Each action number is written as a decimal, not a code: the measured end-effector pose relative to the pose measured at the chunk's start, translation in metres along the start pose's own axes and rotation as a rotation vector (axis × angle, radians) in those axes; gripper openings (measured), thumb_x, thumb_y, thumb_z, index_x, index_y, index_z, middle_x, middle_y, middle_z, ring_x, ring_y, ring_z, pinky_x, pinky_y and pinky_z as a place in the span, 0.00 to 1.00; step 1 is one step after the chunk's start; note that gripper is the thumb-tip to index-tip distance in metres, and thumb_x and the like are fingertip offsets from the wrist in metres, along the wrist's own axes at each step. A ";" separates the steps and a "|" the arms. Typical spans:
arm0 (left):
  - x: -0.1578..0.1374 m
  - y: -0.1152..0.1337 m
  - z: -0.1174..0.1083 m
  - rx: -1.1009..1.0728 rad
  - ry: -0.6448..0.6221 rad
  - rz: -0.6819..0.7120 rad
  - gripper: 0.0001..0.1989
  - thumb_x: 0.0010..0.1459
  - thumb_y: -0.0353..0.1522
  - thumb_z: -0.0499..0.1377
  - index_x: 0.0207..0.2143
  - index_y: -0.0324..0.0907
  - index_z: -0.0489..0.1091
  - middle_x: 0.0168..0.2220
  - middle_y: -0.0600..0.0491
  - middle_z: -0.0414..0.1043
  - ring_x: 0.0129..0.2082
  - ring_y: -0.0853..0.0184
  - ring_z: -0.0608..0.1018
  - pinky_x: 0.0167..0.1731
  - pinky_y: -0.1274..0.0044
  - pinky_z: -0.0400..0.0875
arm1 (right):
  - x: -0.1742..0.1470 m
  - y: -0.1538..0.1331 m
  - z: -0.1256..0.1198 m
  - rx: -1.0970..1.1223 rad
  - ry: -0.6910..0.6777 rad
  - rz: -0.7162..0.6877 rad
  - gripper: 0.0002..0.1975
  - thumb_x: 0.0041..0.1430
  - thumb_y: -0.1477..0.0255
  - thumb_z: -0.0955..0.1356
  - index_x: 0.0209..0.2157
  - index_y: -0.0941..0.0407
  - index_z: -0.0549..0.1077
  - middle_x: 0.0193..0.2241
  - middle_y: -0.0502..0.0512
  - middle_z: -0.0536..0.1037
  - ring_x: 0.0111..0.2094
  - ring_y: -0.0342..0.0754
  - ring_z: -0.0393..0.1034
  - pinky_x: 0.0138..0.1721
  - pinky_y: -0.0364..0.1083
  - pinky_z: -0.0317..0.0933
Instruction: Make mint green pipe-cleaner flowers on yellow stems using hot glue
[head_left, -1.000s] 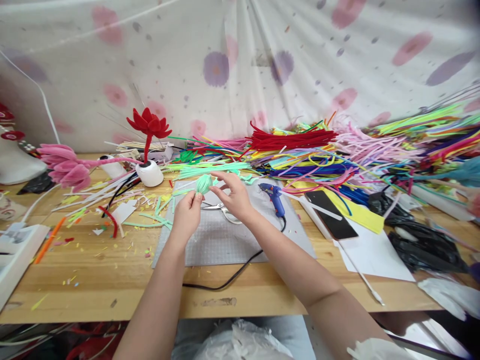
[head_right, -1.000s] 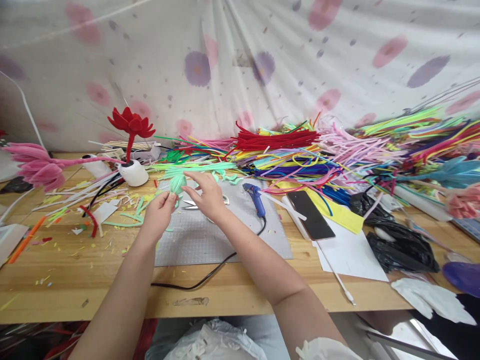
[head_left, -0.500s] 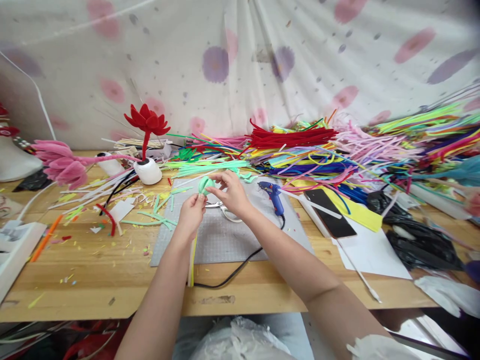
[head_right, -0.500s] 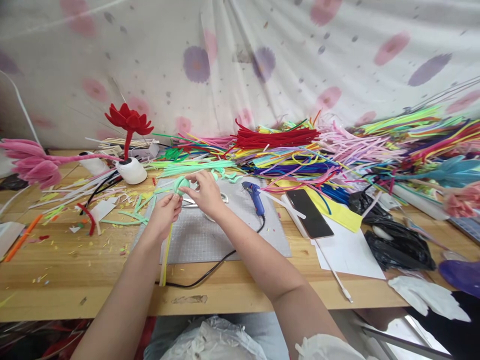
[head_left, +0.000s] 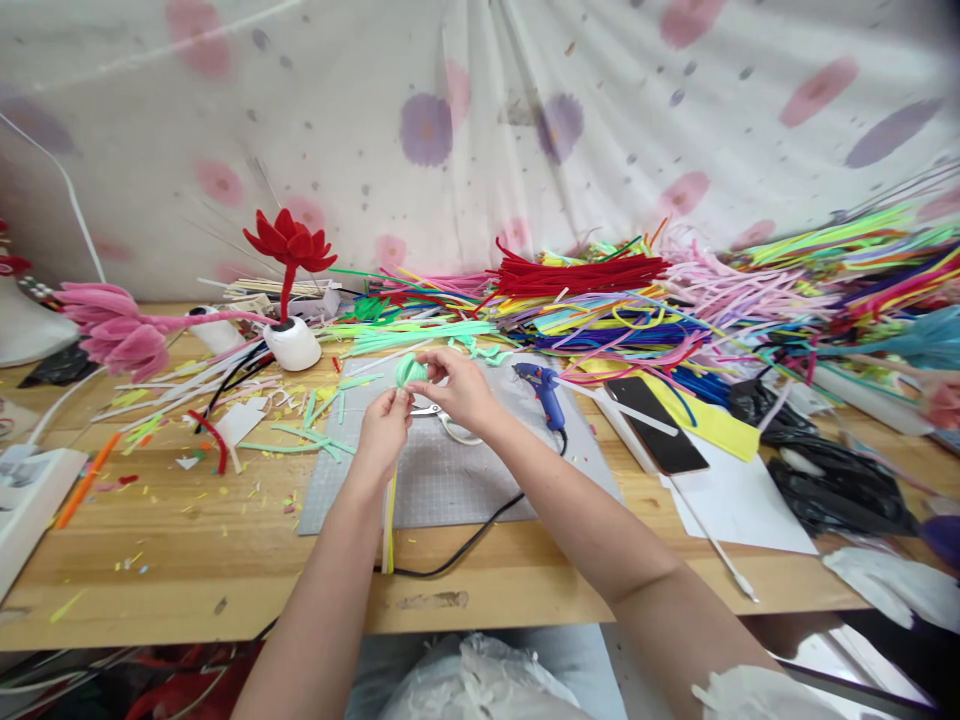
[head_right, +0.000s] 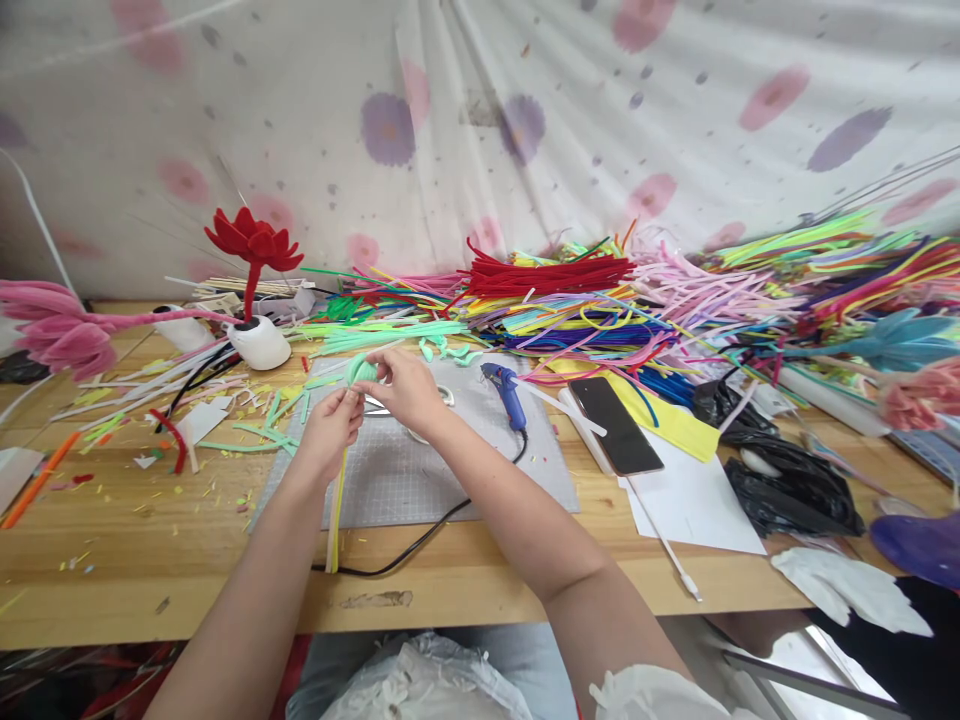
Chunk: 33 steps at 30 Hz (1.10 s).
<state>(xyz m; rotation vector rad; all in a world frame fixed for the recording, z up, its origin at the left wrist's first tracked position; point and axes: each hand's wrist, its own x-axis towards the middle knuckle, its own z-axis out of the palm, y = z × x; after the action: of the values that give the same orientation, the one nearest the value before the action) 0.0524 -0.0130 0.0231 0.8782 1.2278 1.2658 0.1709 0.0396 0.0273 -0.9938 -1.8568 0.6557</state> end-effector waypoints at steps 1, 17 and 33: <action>0.000 0.000 0.000 0.012 0.008 0.004 0.12 0.53 0.35 0.56 0.22 0.39 0.60 0.17 0.61 0.50 0.14 0.79 0.51 0.13 0.85 0.43 | 0.000 0.000 0.000 -0.017 0.002 -0.006 0.13 0.47 0.66 0.70 0.35 0.56 0.71 0.26 0.50 0.69 0.29 0.43 0.62 0.35 0.45 0.57; 0.002 0.000 0.002 0.026 0.037 -0.013 0.11 0.55 0.33 0.53 0.22 0.38 0.60 0.17 0.62 0.49 0.13 0.80 0.51 0.12 0.86 0.40 | 0.003 -0.001 0.001 -0.043 -0.013 0.048 0.12 0.46 0.69 0.71 0.33 0.58 0.70 0.24 0.48 0.66 0.28 0.42 0.60 0.33 0.43 0.56; 0.001 0.004 -0.010 -0.487 -0.374 -0.443 0.09 0.54 0.30 0.52 0.23 0.37 0.58 0.18 0.62 0.45 0.12 0.81 0.49 0.09 0.89 0.40 | 0.017 0.004 -0.015 0.173 -0.298 -0.155 0.13 0.61 0.69 0.58 0.33 0.57 0.73 0.38 0.55 0.73 0.44 0.44 0.64 0.48 0.46 0.55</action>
<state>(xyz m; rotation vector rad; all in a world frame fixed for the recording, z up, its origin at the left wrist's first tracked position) 0.0415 -0.0130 0.0246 0.4256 0.7145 0.9257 0.1815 0.0568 0.0394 -0.6596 -2.0689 0.8909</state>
